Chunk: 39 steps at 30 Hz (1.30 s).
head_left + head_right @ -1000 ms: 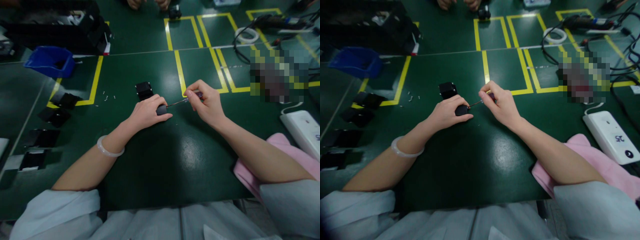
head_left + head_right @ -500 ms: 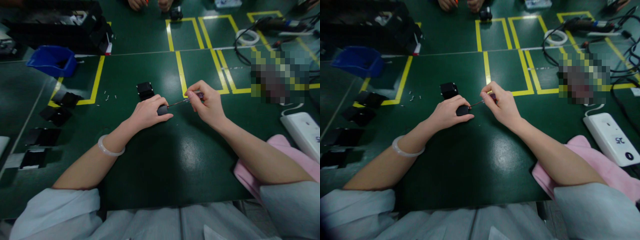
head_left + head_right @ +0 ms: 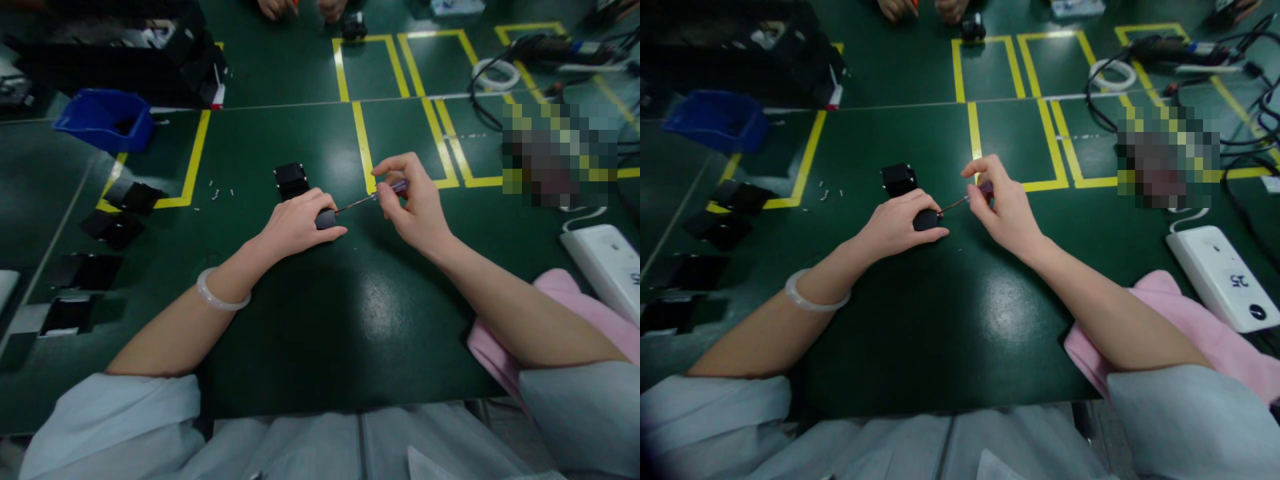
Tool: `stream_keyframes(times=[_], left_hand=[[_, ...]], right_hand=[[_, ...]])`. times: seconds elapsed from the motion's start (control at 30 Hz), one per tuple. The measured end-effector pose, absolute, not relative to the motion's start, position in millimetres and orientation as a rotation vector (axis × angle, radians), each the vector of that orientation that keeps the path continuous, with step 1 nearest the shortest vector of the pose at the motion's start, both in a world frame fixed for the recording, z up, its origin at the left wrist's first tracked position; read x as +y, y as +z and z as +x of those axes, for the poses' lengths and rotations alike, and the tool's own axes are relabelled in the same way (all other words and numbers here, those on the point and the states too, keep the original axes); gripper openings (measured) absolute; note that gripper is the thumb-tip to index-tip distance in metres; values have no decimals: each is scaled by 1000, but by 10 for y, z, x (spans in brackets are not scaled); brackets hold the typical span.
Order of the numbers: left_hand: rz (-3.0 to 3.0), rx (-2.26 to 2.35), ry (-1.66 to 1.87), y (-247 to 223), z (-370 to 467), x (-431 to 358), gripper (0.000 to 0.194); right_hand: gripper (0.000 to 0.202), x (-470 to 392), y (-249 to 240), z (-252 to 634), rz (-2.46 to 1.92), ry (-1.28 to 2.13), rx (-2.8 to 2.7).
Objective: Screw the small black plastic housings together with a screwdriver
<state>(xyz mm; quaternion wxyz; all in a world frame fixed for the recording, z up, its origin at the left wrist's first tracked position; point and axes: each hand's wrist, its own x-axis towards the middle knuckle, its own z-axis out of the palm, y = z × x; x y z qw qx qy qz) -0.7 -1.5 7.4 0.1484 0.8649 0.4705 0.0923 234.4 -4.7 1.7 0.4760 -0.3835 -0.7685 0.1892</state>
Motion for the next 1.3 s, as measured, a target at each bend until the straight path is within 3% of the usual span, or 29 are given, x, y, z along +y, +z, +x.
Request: stream_keyframes(times=[0.13, 0.23, 0.4, 0.67, 0.8, 1.03, 1.13, 1.3], left_hand=[[2494, 1348, 273, 74, -12, -17, 43], [2499, 1342, 275, 75, -14, -17, 44], [2500, 1345, 268, 73, -12, -13, 44], [2495, 1342, 275, 71, -15, -7, 45], [2495, 1335, 278, 70, -16, -13, 44], [2492, 1336, 284, 64, -13, -15, 43], [2492, 1344, 271, 69, -11, -16, 43], [2504, 1346, 269, 69, -13, -15, 44]], right_hand=[[12, -43, 27, 2352, -968, 459, -1884], [23, -54, 49, 2347, -999, 459, -1870], [9, -57, 51, 2340, -931, 439, -1889], [23, -82, 87, 2334, -988, 476, -1896], [11, -84, 73, 2329, -946, 426, -1920], [15, -97, 82, 2325, -963, 312, -1988], [27, -117, 114, 2312, -971, 276, -2012], [16, -137, 115, 2308, -1011, 308, -2019]])
